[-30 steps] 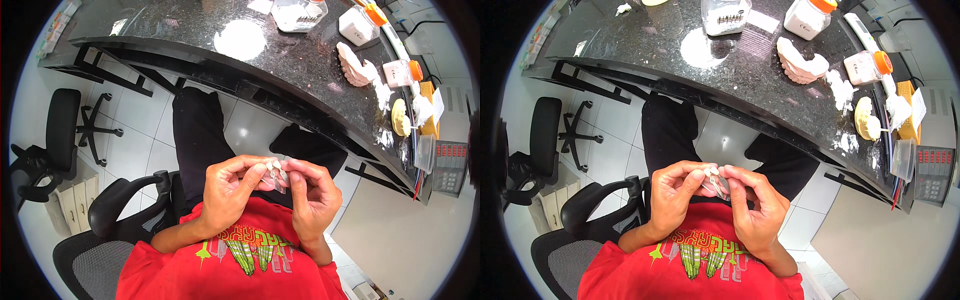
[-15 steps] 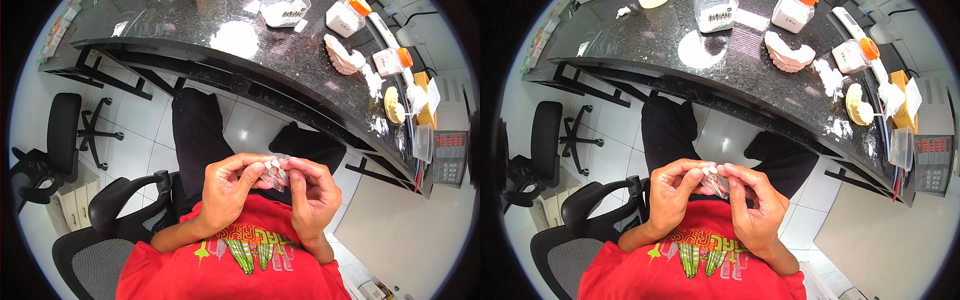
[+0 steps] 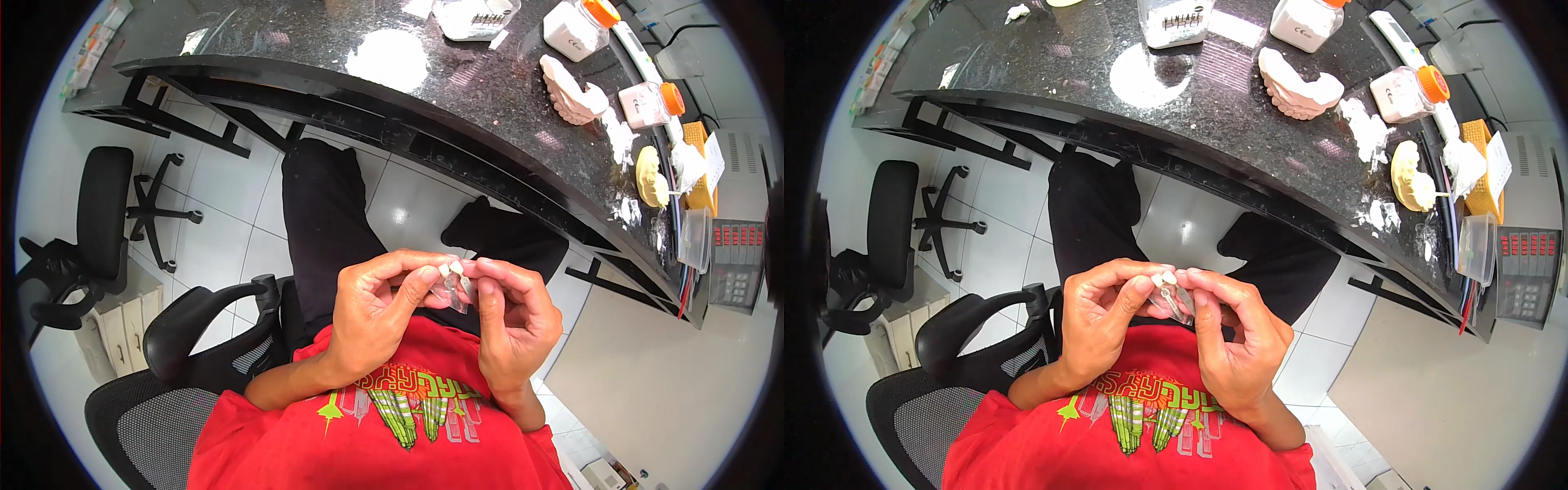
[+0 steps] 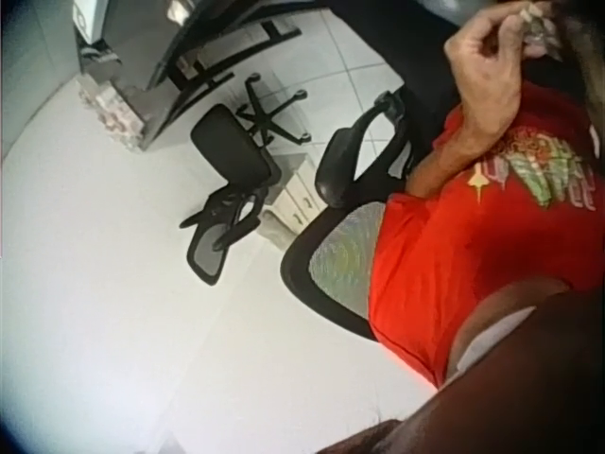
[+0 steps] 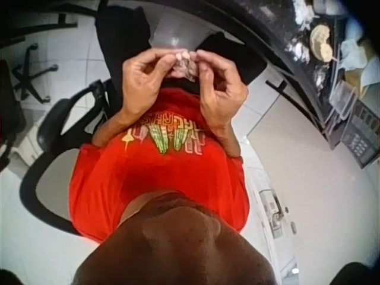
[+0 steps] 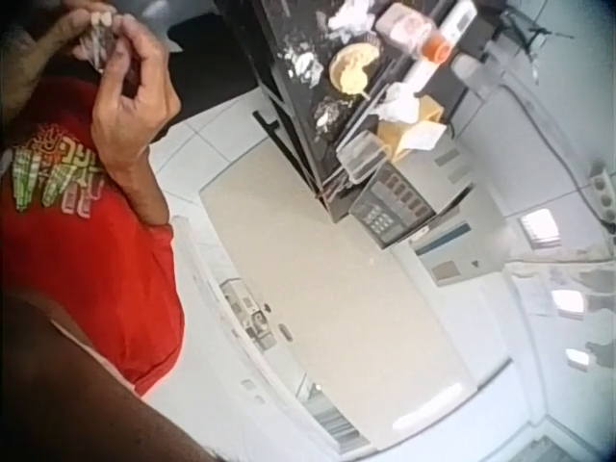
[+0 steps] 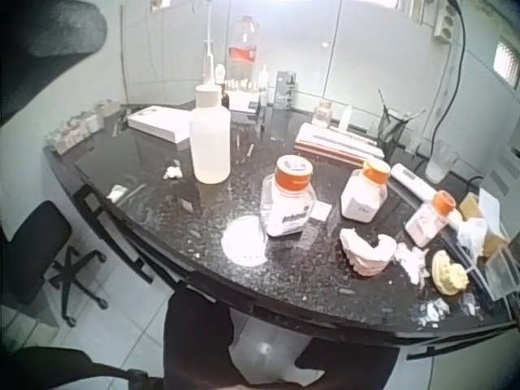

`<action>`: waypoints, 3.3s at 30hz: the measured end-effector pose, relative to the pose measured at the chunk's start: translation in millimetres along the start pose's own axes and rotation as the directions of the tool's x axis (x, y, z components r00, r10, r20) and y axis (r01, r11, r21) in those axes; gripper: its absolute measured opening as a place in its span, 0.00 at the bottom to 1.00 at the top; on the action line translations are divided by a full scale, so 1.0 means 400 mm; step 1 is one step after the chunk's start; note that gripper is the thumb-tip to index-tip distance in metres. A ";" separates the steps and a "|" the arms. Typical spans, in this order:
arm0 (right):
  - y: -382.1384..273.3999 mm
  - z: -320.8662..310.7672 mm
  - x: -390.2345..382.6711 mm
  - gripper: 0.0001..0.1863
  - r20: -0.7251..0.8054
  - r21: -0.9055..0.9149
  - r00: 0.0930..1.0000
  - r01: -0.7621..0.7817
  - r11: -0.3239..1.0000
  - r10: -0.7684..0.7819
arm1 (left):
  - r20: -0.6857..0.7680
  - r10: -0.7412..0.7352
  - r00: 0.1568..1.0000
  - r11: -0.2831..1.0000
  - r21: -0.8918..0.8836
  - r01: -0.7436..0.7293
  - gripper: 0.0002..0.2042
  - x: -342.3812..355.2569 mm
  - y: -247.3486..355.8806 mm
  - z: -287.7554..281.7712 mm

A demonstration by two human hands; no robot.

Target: Applying stain or glaze to a dental prosthetic model using a brush.

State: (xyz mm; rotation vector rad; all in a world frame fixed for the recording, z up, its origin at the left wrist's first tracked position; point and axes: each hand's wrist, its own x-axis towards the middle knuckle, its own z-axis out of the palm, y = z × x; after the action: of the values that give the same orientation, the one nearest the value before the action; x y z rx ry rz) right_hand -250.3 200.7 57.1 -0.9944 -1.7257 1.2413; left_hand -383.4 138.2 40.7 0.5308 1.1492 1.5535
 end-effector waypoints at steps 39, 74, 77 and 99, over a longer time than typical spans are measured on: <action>-0.146 -0.206 1.119 0.09 0.288 -0.259 0.957 0.046 0.965 0.031 | 0.687 0.313 0.655 -0.065 0.704 -0.707 0.03 0.718 0.454 0.163; -0.057 -0.107 1.240 0.05 0.361 -0.482 0.920 0.044 0.875 0.153 | 0.614 0.251 0.748 -0.119 0.787 -0.606 0.06 0.778 0.417 0.158; -0.054 -0.100 1.233 0.07 0.398 -0.575 0.915 0.190 0.796 0.069 | 0.614 0.257 0.746 -0.118 0.786 -0.607 0.06 0.780 0.417 0.156; -0.312 -0.199 0.940 0.14 0.278 -0.541 0.866 0.499 0.677 -0.416 | 0.470 0.545 0.695 0.255 0.696 -0.671 0.10 0.802 0.623 0.266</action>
State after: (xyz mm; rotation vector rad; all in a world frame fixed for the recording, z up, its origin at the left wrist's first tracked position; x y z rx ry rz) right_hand -345.7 543.2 249.5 -0.7305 -2.3688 0.4262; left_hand -521.3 486.6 230.6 1.9530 1.6806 1.4167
